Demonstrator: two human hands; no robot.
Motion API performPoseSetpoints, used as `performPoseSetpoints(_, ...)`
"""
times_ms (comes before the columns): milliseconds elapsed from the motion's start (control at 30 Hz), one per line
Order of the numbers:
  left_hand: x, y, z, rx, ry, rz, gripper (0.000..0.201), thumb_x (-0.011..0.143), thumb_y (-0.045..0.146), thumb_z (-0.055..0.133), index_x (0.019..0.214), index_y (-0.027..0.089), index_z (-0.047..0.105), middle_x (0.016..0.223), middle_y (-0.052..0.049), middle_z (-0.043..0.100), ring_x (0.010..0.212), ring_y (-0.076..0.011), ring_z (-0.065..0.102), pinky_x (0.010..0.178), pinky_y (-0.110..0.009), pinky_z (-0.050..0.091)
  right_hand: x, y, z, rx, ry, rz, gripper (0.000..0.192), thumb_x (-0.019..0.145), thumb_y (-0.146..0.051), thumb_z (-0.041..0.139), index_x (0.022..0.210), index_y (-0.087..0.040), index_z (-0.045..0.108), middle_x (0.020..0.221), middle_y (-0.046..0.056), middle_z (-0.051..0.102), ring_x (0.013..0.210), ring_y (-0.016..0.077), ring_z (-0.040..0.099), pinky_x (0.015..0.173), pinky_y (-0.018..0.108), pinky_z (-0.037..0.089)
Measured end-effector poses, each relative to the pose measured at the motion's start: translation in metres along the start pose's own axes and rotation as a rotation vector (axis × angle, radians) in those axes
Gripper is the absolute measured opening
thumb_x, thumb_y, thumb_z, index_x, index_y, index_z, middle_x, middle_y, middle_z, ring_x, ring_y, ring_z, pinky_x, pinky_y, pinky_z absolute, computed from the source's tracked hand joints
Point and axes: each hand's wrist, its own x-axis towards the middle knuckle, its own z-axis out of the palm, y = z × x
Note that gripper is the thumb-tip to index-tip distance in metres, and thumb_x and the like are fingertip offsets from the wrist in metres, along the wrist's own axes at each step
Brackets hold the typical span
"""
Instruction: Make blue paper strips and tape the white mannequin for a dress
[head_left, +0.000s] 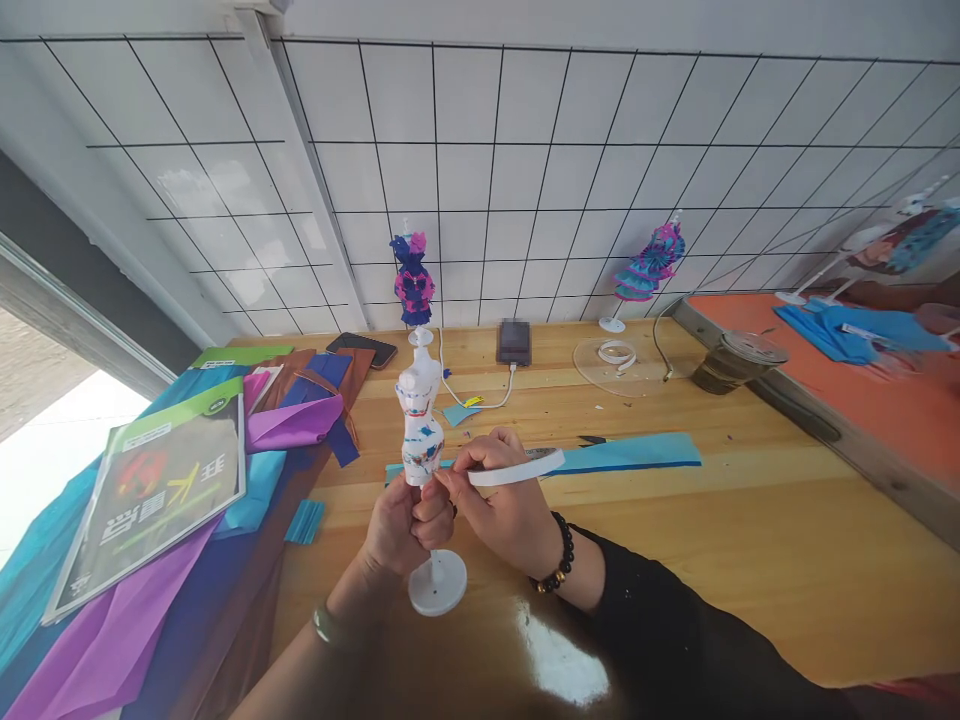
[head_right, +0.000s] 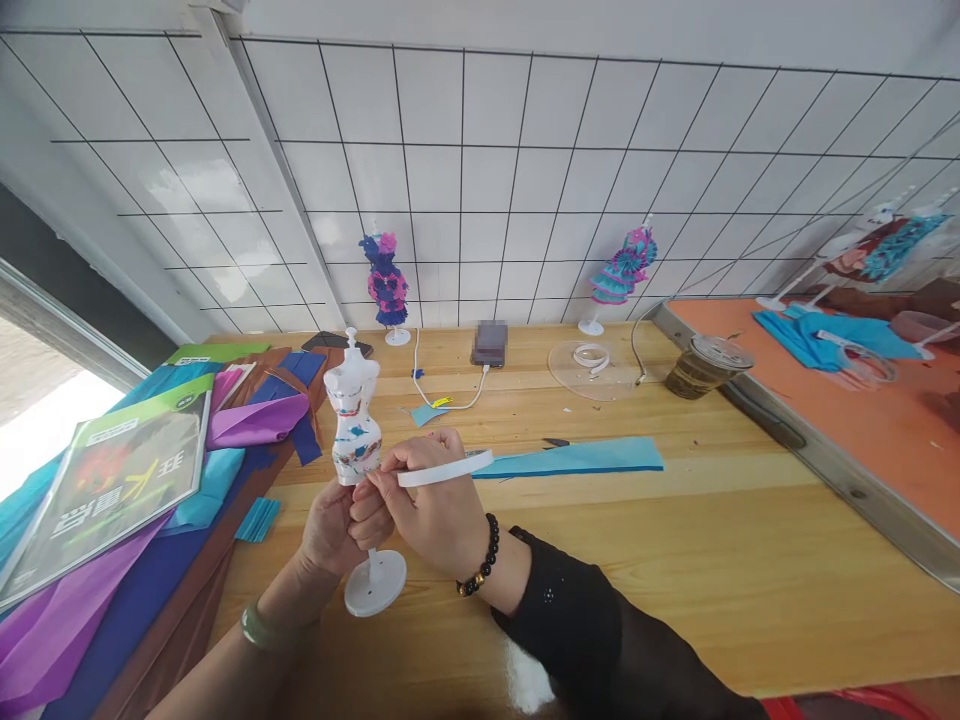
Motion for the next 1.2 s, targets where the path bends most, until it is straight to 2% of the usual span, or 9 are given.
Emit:
performPoseSetpoints(100,0.000,0.002,0.001,0.012,-0.026,0.002,0.034,0.073,0.040,0.053,0.053,0.018,0.036,0.042,0.010,0.008,0.031,-0.0027,0.002,0.030,-0.018,0.006,0.001,0.001,0.000,0.088,-0.032,0.129,0.012,0.078,-0.026,0.058,0.073,-0.021,0.048,0.071,-0.001,0.057,0.073,0.0153,0.053,0.069,0.032,0.041)
performPoseSetpoints(233,-0.001,0.004,0.000,0.029,-0.064,-0.015,0.031,0.075,0.039,0.050,0.055,0.018,0.040,0.042,0.010,0.010,0.031,-0.0026,0.002,0.030,-0.017,0.007,0.006,0.004,-0.003,0.374,-0.151,0.364,0.019,0.073,-0.029,0.062,0.084,-0.022,0.048,0.072,-0.002,0.059,0.064,0.0122,0.054,0.055,0.025,0.043)
performPoseSetpoints(367,-0.001,0.004,-0.005,0.061,-0.113,-0.055,0.031,0.075,0.039,0.050,0.055,0.017,0.041,0.040,0.010,0.012,0.030,-0.0026,0.005,0.030,-0.017,0.007,0.013,0.007,-0.009,0.492,-0.264,0.504,0.032,0.067,-0.033,0.068,0.090,-0.020,0.050,0.070,-0.002,0.061,0.068,0.0134,0.056,0.058,0.025,0.043)
performPoseSetpoints(567,0.000,0.006,-0.007,0.125,-0.079,-0.053,0.033,0.077,0.041,0.046,0.057,0.015,0.046,0.041,0.009,0.014,0.031,-0.0026,0.008,0.031,-0.016,0.010,0.018,0.008,-0.018,0.491,-0.338,0.508,0.033,0.068,-0.035,0.068,0.094,-0.020,0.056,0.082,0.002,0.064,0.078,0.0162,0.057,0.063,0.028,0.045)
performPoseSetpoints(667,-0.001,0.007,-0.004,0.178,-0.066,-0.043,0.036,0.078,0.045,0.046,0.059,0.015,0.048,0.041,0.009,0.016,0.031,-0.0023,0.009,0.031,-0.015,0.011,0.020,0.008,-0.021,0.470,-0.375,0.475,0.020,0.070,-0.035,0.065,0.080,-0.019,0.061,0.091,0.005,0.064,0.085,0.0177,0.058,0.068,0.028,0.046)
performPoseSetpoints(800,0.000,0.007,0.000,0.303,-0.023,-0.045,0.036,0.077,0.046,0.048,0.062,0.014,0.053,0.038,0.007,0.028,0.027,-0.0037,0.022,0.029,-0.016,0.017,0.023,0.007,-0.024,0.544,-0.472,0.467,0.023,0.068,-0.036,0.067,0.081,-0.019,0.061,0.068,0.000,0.062,0.068,0.0152,0.058,0.064,0.027,0.045)
performPoseSetpoints(933,0.003,0.009,0.004,0.363,0.119,0.110,0.030,0.072,0.043,0.058,0.074,0.013,0.059,0.060,-0.003,0.056,0.046,-0.0121,0.051,0.037,-0.021,0.038,0.025,0.005,-0.026,0.658,-0.551,0.475,0.031,0.071,-0.041,0.064,0.093,-0.019,0.059,0.069,-0.001,0.062,0.064,0.0148,0.060,0.061,0.026,0.046)
performPoseSetpoints(1033,0.005,0.010,0.002,0.326,0.214,0.226,0.023,0.068,0.032,0.067,0.082,0.014,0.063,0.070,-0.004,0.060,0.057,-0.0119,0.054,0.051,-0.025,0.046,0.025,0.005,-0.026,0.645,-0.558,0.469,0.034,0.071,-0.043,0.063,0.095,-0.019,0.060,0.072,0.000,0.063,0.067,0.0152,0.059,0.064,0.026,0.046)
performPoseSetpoints(1200,0.010,0.012,-0.001,0.318,0.338,0.339,0.018,0.063,0.028,0.072,0.066,0.012,0.065,0.062,-0.002,0.062,0.056,-0.0082,0.052,0.054,-0.019,0.043,0.025,0.009,-0.022,0.536,-0.491,0.443,0.032,0.069,-0.041,0.065,0.092,-0.019,0.062,0.074,-0.001,0.062,0.068,0.0133,0.055,0.064,0.024,0.043)
